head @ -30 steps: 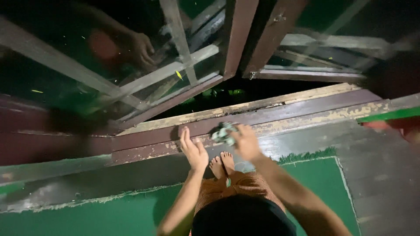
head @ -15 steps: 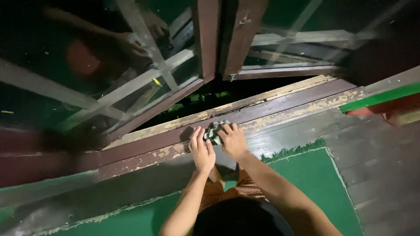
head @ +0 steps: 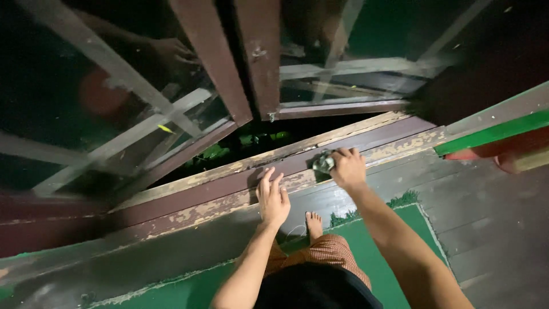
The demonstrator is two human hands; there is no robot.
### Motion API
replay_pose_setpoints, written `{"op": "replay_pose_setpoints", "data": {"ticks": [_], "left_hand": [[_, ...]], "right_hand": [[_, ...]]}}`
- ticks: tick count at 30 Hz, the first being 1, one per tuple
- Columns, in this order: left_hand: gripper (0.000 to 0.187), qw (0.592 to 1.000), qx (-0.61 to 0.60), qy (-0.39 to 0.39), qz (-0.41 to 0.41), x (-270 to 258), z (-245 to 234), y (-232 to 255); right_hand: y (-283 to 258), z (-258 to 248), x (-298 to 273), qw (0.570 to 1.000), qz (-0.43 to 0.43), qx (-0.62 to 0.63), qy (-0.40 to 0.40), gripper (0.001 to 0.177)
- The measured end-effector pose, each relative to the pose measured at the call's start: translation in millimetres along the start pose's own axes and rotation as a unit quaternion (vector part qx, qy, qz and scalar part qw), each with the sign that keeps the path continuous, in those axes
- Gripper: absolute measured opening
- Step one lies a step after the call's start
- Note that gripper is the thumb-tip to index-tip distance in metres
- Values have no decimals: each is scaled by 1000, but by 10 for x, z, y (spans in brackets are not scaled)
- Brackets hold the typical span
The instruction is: The person cleans a window frame using a spray bottle and a cloth. They spray the frame, wipe it with the cloth, and continue scrubbing the frame and sill area.
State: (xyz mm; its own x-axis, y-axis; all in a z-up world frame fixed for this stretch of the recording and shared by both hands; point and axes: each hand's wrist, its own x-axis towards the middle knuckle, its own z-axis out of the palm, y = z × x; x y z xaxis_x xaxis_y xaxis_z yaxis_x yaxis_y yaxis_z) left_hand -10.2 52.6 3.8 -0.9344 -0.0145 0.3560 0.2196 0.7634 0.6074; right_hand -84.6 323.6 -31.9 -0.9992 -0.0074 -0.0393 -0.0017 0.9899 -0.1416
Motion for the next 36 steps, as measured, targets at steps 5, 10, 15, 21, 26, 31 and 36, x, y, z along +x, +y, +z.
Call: {"op": "replay_pose_setpoints", "data": {"ticks": [5, 10, 15, 21, 26, 31, 36], "left_hand": [[38, 1000, 10, -16, -22, 56, 342, 318], [46, 999, 19, 3, -46, 82, 580, 559], [58, 996, 31, 55, -56, 163, 669, 736], [59, 991, 73, -70, 86, 337, 584, 1011], [48, 979, 103, -161, 72, 315, 589, 910], [57, 966, 113, -210, 101, 406, 580, 925], [69, 949, 109, -276, 108, 368, 681, 774]], "right_hand": [[301, -350, 314, 976, 100, 168, -95, 47], [282, -563, 401, 870, 154, 427, -194, 53], [263, -1117, 254, 974, 27, 225, -26, 68], [210, -650, -133, 931, -349, 105, 21, 68], [110, -721, -224, 956, -293, -16, -18, 60], [-29, -755, -251, 962, -249, -91, -61, 69], [-24, -492, -368, 964, -256, -69, -12, 76]]}}
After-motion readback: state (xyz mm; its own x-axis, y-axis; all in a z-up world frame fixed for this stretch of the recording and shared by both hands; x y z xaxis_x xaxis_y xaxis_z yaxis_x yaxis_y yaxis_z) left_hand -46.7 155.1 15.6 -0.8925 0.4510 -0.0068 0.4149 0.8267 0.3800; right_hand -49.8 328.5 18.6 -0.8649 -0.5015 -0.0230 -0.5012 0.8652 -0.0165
